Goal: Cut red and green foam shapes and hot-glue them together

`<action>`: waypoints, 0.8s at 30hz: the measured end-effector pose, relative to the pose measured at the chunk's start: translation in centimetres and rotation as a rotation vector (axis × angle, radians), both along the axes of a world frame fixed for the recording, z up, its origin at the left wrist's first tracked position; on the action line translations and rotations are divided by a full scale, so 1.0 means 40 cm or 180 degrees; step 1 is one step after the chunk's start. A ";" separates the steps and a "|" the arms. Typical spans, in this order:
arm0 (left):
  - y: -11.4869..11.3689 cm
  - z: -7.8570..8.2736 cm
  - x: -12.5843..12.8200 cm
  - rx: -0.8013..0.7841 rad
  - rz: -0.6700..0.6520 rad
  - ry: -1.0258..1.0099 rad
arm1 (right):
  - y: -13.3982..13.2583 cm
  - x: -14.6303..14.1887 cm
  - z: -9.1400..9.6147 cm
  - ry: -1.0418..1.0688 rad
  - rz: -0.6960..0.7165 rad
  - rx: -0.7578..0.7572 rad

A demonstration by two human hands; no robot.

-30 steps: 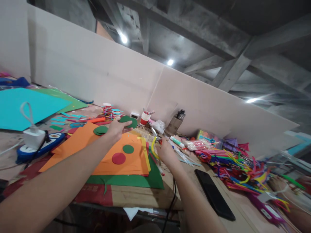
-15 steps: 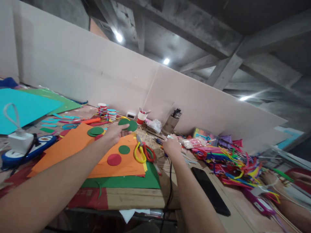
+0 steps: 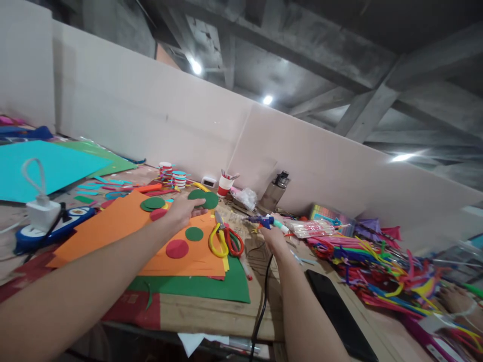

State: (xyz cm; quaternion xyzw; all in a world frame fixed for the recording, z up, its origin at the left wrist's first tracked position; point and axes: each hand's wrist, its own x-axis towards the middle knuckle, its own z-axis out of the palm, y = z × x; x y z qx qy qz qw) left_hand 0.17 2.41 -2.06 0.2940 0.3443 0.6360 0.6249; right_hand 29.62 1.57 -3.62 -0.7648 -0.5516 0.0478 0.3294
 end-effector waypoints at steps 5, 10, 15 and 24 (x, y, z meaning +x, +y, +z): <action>-0.001 -0.005 -0.005 -0.0022 -0.0015 0.0057 | -0.020 -0.033 0.019 0.0960 -0.0130 0.0448; 0.000 -0.007 -0.009 0.0012 0.0012 0.0036 | -0.047 -0.107 0.045 0.1839 0.0433 0.0997; 0.002 -0.012 0.003 0.0119 -0.0013 -0.0044 | -0.093 -0.188 0.071 0.2713 0.1275 0.1256; -0.011 -0.010 0.024 0.0185 0.0000 -0.0118 | -0.173 -0.284 0.074 0.1303 0.1738 0.1055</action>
